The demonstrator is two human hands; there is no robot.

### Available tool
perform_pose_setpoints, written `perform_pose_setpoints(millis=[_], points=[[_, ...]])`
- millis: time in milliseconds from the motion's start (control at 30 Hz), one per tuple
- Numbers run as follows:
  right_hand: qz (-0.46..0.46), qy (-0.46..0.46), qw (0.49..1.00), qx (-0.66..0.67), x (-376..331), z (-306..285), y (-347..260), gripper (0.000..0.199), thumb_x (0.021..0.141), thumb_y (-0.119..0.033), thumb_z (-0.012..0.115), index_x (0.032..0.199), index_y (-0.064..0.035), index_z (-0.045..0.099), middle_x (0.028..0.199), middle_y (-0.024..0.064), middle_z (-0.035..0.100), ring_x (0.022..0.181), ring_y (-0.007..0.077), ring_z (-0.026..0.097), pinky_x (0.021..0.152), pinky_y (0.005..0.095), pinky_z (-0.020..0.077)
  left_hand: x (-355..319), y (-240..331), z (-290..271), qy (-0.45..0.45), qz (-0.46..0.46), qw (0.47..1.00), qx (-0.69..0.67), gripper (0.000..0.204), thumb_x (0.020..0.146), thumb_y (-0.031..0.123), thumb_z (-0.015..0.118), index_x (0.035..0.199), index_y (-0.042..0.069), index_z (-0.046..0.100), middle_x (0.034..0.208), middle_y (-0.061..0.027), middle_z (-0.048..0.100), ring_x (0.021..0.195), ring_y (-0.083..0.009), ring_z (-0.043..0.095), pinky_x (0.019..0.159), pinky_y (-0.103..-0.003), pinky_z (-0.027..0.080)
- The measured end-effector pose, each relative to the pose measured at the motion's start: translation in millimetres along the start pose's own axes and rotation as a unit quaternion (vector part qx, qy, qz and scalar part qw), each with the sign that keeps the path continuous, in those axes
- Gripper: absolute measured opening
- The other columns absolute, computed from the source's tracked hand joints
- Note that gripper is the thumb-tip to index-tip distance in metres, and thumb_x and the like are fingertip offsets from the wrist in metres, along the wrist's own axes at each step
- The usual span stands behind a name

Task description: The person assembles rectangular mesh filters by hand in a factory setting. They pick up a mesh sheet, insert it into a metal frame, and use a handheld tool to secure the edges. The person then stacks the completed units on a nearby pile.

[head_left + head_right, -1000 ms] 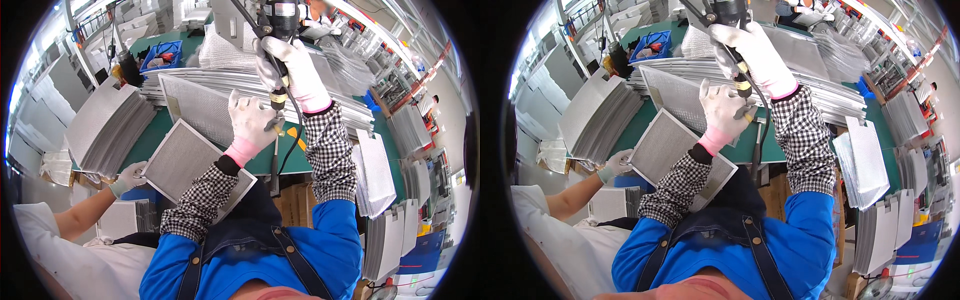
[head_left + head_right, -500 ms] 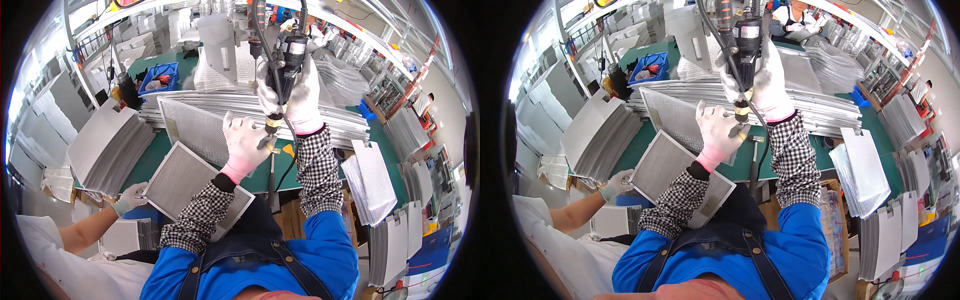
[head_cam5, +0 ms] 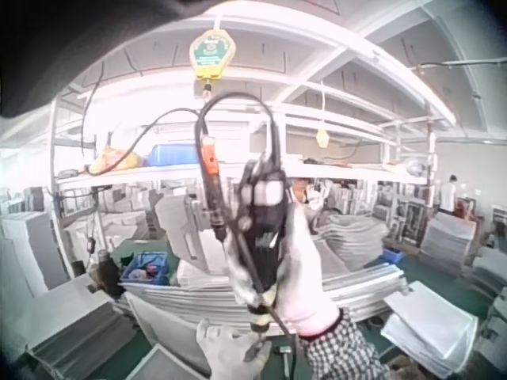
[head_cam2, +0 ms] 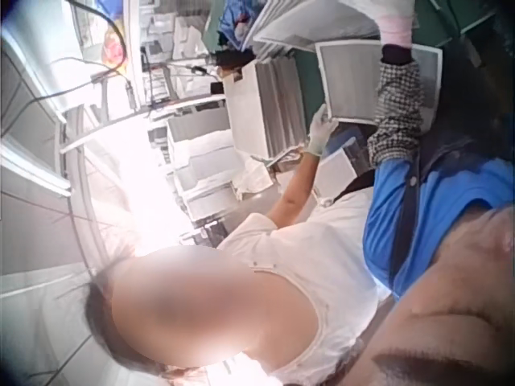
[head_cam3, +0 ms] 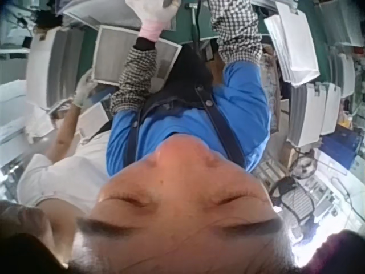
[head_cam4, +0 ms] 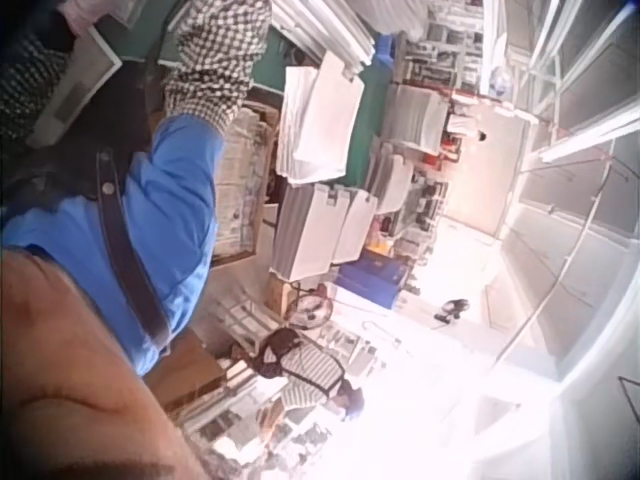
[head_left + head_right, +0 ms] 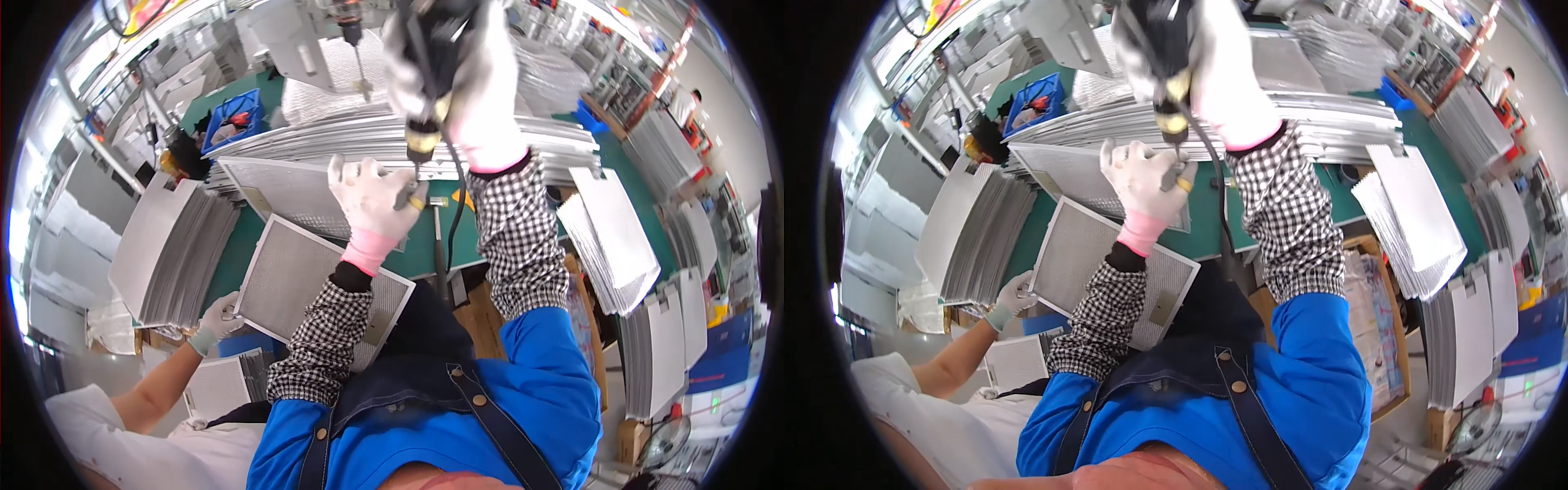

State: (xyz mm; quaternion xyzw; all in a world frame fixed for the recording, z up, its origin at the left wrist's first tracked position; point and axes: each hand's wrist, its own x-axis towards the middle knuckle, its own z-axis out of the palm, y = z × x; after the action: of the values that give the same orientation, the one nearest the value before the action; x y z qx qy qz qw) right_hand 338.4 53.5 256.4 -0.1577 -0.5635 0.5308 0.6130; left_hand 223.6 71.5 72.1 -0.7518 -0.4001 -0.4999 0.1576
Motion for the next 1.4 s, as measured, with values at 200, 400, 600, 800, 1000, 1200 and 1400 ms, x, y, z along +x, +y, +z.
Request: perform_pose_setpoints(millis=[200, 400, 600, 800, 1000, 1200, 1400], points=[[-0.051, 0.038, 0.996, -0.056, -31, -67, -65, 0.069, 0.096, -0.073, 0.043, 0.108, -0.0086, 0.064, 0.072, 0.007, 0.061, 0.053, 0.0187, 0.055, 0.05, 0.0309, 0.0456, -2, -2, 3, 0.015, 0.017, 1.0, -0.007, 0.03, 0.07, 0.044, 0.081, 0.091, 0.024, 0.072, 0.084, -0.0018, 0.055, 0.091, -0.0253, 0.055, 0.109, -0.054, 0.032], [0.192, 0.128, 0.831, -0.507, -161, -227, -6, 0.052, 0.1, -0.049, 0.047, 0.108, -0.0026, 0.067, 0.083, 0.0108, 0.07, 0.067, 0.0234, 0.066, 0.062, 0.0366, 0.0535, 1, 10, -3, 0.014, 0.058, 0.998, -0.018, 0.028, 0.071, 0.042, 0.082, 0.083, 0.021, 0.066, 0.088, -0.0008, 0.056, 0.092, -0.0243, 0.053, 0.089, -0.044, 0.035], [0.198, 0.06, 0.511, -0.834, -223, -309, 98, 0.049, 0.089, -0.055, 0.06, 0.096, -0.0071, 0.067, 0.086, 0.0163, 0.072, 0.078, 0.0379, 0.071, 0.075, 0.0481, 0.0553, 32, 20, -47, 0.13, 0.063, 0.989, -0.029, 0.033, 0.066, 0.032, 0.087, 0.087, 0.022, 0.063, 0.087, -0.0017, 0.055, 0.093, -0.0258, 0.052, 0.087, -0.044, 0.034], [0.161, 0.047, 0.421, -0.891, -221, -358, 129, 0.051, 0.088, -0.056, 0.062, 0.098, -0.0064, 0.066, 0.093, 0.0142, 0.068, 0.087, 0.0349, 0.067, 0.081, 0.05, 0.0508, 40, 5, -110, 0.288, 0.022, 0.94, -0.182, 0.047, 0.078, 0.05, 0.08, 0.092, 0.009, 0.061, 0.09, -0.0085, 0.051, 0.086, -0.0251, 0.051, 0.083, -0.04, 0.042], [-0.053, 0.0, 0.684, -0.728, -118, -215, 99, 0.037, 0.091, -0.026, 0.066, 0.126, -0.0123, 0.064, 0.12, 0.0139, 0.065, 0.11, 0.0376, 0.06, 0.091, 0.0467, 0.0498, 7, -49, -228, 0.332, 0.05, 0.8, -0.497, 0.037, 0.085, 0.052, 0.071, 0.083, 0.018, 0.058, 0.084, 0.0024, 0.043, 0.076, -0.0164, 0.042, 0.084, -0.037, 0.039], [-0.087, -0.141, 0.796, -0.583, -84, -146, 152, 0.061, 0.084, 0.008, 0.048, 0.142, -0.0108, 0.054, 0.129, 0.0173, 0.062, 0.116, 0.0376, 0.06, 0.101, 0.0434, 0.0487, -20, -121, -258, 0.156, 0.075, 0.739, -0.652, 0.029, 0.088, 0.048, 0.069, 0.085, 0.02, 0.062, 0.084, 0.0036, 0.043, 0.078, -0.0158, 0.043, 0.087, -0.037, 0.039], [-0.05, -0.137, 0.825, -0.546, -88, -127, 141, 0.057, 0.083, 0.011, 0.043, 0.137, -0.001, 0.058, 0.129, 0.0214, 0.064, 0.12, 0.0369, 0.061, 0.108, 0.0398, 0.0454, -27, -168, -244, 0.092, 0.169, 0.702, -0.686, 0.023, 0.092, 0.043, 0.067, 0.087, 0.021, 0.065, 0.083, 0.0048, 0.043, 0.081, -0.0152, 0.043, 0.09, -0.037, 0.039]])
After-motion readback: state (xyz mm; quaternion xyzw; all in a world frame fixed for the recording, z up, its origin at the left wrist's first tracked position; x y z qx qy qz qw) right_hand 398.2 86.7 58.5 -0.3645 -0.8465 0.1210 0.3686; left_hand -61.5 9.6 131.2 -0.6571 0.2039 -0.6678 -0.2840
